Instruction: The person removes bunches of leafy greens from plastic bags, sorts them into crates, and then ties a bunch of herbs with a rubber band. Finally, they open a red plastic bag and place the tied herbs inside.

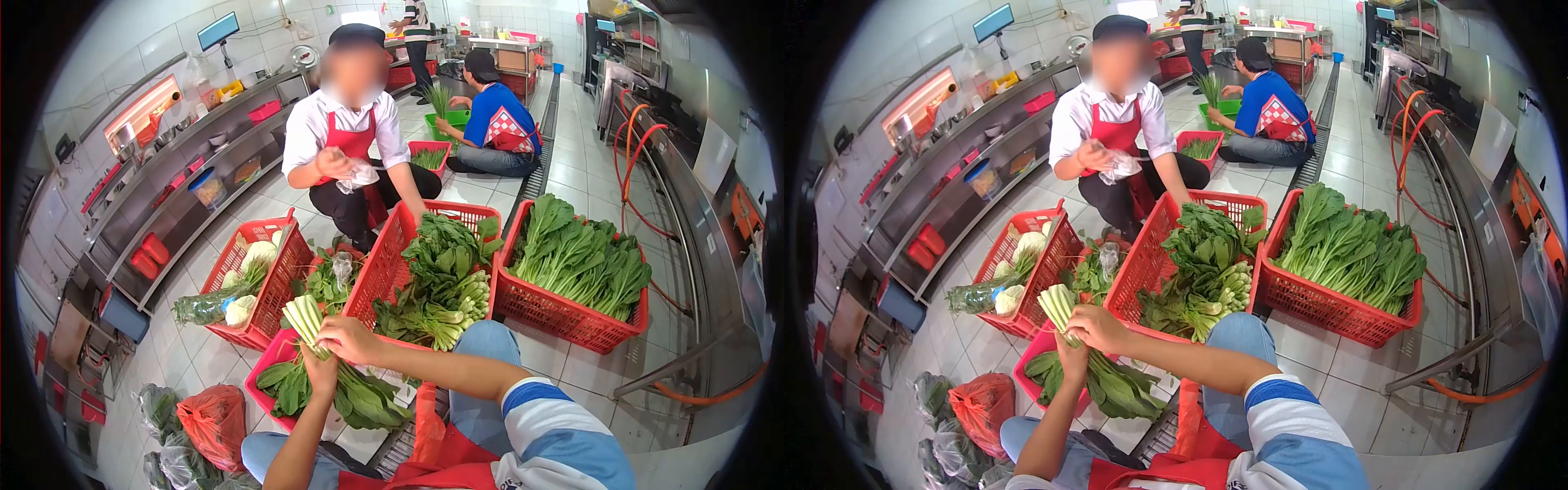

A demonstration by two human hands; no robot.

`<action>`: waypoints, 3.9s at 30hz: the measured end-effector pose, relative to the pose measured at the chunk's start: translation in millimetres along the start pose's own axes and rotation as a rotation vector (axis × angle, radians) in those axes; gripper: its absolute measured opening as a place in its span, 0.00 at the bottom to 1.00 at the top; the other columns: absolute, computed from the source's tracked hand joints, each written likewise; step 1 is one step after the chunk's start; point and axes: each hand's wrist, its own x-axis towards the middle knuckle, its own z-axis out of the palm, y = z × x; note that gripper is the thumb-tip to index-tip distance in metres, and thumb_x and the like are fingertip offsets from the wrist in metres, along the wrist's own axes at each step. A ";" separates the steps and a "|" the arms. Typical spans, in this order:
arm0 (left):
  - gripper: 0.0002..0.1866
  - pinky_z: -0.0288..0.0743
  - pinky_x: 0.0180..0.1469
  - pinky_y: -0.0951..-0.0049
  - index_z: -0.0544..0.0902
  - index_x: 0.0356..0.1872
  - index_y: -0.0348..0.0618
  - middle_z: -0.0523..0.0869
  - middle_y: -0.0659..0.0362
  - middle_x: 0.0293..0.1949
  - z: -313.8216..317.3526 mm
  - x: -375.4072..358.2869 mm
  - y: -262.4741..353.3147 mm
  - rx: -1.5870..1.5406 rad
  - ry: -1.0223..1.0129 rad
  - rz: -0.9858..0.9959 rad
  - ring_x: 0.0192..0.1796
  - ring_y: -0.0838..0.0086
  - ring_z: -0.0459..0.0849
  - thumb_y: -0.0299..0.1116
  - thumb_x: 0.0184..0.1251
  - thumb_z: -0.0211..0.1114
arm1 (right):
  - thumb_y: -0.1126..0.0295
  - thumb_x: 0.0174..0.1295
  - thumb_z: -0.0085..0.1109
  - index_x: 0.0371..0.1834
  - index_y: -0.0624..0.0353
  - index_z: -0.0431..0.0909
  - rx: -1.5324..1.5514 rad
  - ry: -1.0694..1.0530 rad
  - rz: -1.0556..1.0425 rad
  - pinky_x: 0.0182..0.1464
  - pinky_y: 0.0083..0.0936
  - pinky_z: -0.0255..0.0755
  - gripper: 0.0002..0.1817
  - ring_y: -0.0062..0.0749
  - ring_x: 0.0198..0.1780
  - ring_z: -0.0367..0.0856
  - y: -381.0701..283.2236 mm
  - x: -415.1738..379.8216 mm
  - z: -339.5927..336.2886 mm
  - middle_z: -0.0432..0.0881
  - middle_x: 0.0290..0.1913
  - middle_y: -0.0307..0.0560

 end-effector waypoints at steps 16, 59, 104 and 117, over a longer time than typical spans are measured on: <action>0.25 0.72 0.40 0.77 0.61 0.50 0.42 0.73 0.60 0.38 -10.6 13.2 -9.2 -0.168 -0.028 -0.017 0.38 0.77 0.75 0.21 0.50 0.60 | 0.77 0.48 0.59 0.35 0.64 0.75 0.193 0.103 0.031 0.35 0.29 0.69 0.10 0.40 0.32 0.77 4.8 -2.9 4.1 0.76 0.31 0.49; 0.14 0.67 0.32 0.77 0.70 0.43 0.46 0.69 0.65 0.26 -87.9 46.7 26.8 -0.895 -0.060 -0.271 0.26 0.81 0.69 0.42 0.62 0.55 | 0.72 0.55 0.49 0.33 0.60 0.79 -0.253 0.219 0.241 0.42 0.37 0.67 0.09 0.49 0.40 0.73 86.3 10.2 -59.8 0.74 0.32 0.54; 0.12 0.71 0.32 0.71 0.71 0.40 0.48 0.74 0.62 0.29 -118.8 55.1 51.4 -0.968 0.043 -0.271 0.30 0.74 0.74 0.40 0.58 0.57 | 0.75 0.54 0.45 0.29 0.63 0.70 -0.306 0.347 0.181 0.36 0.42 0.67 0.04 0.54 0.34 0.73 88.1 8.1 -57.2 0.74 0.29 0.58; 0.10 0.74 0.36 0.67 0.71 0.34 0.43 0.77 0.60 0.31 -137.5 52.2 65.2 -1.078 0.090 -0.401 0.33 0.70 0.77 0.38 0.58 0.51 | 0.62 0.54 0.52 0.44 0.63 0.68 -0.542 0.162 0.457 0.43 0.39 0.69 0.19 0.55 0.40 0.75 226.2 73.0 56.3 0.76 0.35 0.64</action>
